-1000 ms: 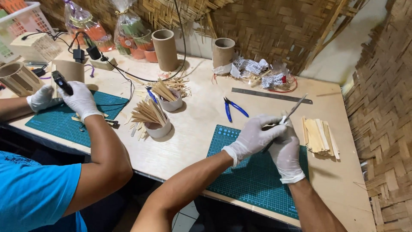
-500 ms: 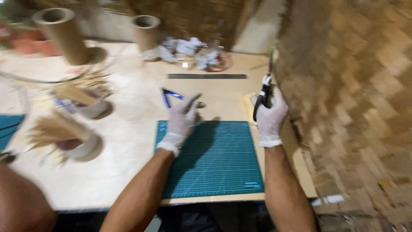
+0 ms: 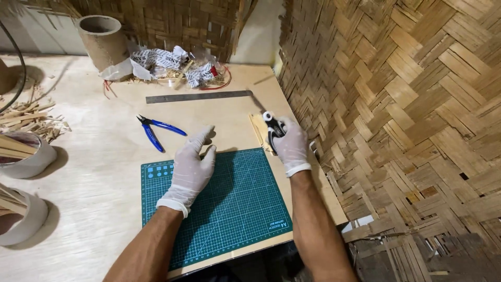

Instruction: Cutting and trimming small wooden sticks to specific lengths using scissors and a ruler on a workbench.

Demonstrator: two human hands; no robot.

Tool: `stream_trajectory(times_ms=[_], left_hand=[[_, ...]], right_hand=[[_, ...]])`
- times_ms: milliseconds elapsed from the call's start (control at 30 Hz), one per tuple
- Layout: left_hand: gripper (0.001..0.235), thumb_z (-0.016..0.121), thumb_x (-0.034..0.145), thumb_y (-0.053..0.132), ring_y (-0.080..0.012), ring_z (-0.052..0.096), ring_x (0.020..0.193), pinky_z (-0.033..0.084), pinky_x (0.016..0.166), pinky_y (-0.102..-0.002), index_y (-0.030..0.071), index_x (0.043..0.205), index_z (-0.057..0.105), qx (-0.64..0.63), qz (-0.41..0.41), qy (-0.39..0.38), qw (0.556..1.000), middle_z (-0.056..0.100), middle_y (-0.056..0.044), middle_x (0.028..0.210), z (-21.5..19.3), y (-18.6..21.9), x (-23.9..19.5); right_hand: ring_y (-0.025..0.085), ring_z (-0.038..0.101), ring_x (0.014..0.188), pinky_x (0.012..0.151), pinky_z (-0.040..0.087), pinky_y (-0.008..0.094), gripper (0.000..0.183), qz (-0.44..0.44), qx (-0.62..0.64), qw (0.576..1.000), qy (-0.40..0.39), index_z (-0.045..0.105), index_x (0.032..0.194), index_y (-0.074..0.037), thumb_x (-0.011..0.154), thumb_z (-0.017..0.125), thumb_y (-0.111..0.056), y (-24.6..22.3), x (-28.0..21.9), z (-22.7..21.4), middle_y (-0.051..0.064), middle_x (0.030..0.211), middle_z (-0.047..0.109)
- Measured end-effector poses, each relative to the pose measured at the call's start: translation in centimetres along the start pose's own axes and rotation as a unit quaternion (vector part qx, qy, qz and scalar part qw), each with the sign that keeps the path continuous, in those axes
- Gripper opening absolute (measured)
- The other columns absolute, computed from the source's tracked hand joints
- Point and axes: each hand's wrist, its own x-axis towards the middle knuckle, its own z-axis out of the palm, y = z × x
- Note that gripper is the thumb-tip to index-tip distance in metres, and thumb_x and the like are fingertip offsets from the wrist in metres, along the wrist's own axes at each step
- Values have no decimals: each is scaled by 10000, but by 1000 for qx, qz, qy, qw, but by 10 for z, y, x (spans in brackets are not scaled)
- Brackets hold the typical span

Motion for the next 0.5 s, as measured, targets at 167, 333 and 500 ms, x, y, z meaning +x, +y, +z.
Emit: stream_trajectory(times_ms=[167, 333, 500], left_hand=[[489, 690, 875, 2, -225, 746, 1001, 641, 811, -348, 229, 1307, 729, -29, -38, -15, 999, 779, -55, 1084, 6, -1, -1], [442, 676, 870, -20, -290, 748, 979, 647, 798, -397, 167, 1264, 745, -47, -33, -16, 998, 784, -112, 1042, 5, 5, -1], [409, 693, 872, 11, -246, 753, 961, 623, 835, -395, 194, 1230, 765, -18, -11, -8, 1000, 795, -60, 1005, 4, 7, -2]], right_hand=[[228, 741, 1004, 895, 594, 412, 341, 54, -95, 992, -55, 705, 1118, -484, 782, 754, -459, -18, -13, -7, -77, 942, 775], [250, 736, 1037, 915, 586, 426, 348, 80, -94, 990, -68, 709, 1134, -483, 789, 742, -460, -27, -14, -13, -64, 982, 780], [196, 751, 875, 798, 593, 392, 282, 56, 68, 996, -22, 757, 1014, -346, 744, 820, -402, -22, -18, -14, -44, 766, 753]])
